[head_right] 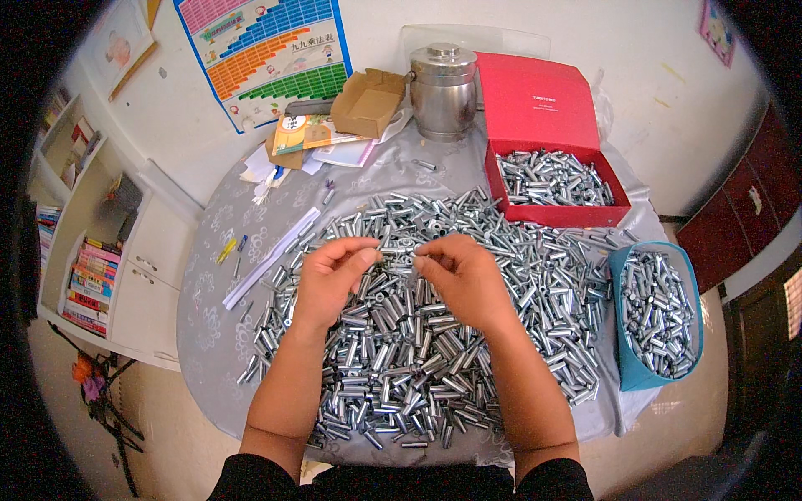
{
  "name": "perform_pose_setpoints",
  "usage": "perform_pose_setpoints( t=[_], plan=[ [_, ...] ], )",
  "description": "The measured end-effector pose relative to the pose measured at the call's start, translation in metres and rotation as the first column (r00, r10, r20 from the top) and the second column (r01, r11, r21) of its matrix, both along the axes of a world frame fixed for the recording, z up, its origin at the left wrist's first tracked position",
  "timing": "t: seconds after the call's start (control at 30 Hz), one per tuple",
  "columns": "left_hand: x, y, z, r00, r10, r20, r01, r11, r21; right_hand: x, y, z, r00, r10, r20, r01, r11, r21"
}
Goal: The person sits at a table covered with a large pile of small, cylindrical metal parts. They repeatedly pick up two pieces, fit them together by hand, and place the assembled unit back onto the pile. The task continues for the duration of the clip, with the person handling the parts one pair at a time.
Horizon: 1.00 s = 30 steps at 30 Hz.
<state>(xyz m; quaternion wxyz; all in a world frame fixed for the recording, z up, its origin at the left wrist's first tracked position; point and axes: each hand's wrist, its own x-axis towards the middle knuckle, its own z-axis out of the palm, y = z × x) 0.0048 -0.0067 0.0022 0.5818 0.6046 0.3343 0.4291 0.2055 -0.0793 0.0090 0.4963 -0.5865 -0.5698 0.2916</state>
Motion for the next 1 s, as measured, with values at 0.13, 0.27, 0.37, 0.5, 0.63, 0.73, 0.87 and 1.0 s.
perform_pose_setpoints(
  t=[0.13, 0.27, 0.37, 0.5, 0.63, 0.73, 0.87, 1.0],
  plan=[
    [0.002, -0.006, 0.001, 0.993, -0.08, -0.092, 0.089, 0.992, 0.093, -0.006, 0.002, 0.005, 0.872, 0.004, -0.49, -0.018, 1.0, -0.023],
    [0.003, -0.011, 0.002, 0.994, -0.067, -0.088, 0.074, 0.994, 0.075, -0.009, 0.0, 0.008, 0.869, 0.002, -0.495, -0.068, 0.991, -0.117],
    [0.003, -0.012, 0.005, 0.995, -0.06, -0.081, 0.064, 0.997, 0.052, -0.009, -0.002, 0.012, 0.859, 0.021, -0.511, -0.098, 0.988, -0.123],
    [0.003, -0.012, 0.007, 1.0, -0.01, -0.014, 0.009, 1.0, -0.024, -0.018, 0.004, -0.003, 0.872, 0.125, -0.474, -0.063, 0.988, 0.144],
    [-0.003, -0.006, 0.007, 0.998, -0.034, 0.044, 0.036, 0.998, -0.052, -0.027, 0.0, 0.009, 0.882, 0.048, -0.469, 0.01, 0.993, 0.12],
    [-0.002, -0.006, 0.006, 0.998, -0.032, 0.056, 0.034, 0.999, -0.024, -0.007, 0.0, 0.0, 0.919, 0.095, -0.384, -0.17, 0.971, -0.167],
    [0.0, -0.005, 0.004, 0.997, -0.035, 0.067, 0.037, 0.999, -0.023, -0.013, 0.002, -0.002, 0.901, 0.117, -0.418, -0.11, 0.993, 0.041],
    [0.0, -0.007, 0.005, 0.997, -0.037, 0.068, 0.038, 0.999, -0.018, -0.011, 0.003, -0.005, 0.896, 0.106, -0.431, -0.131, 0.991, -0.029]
  ],
)
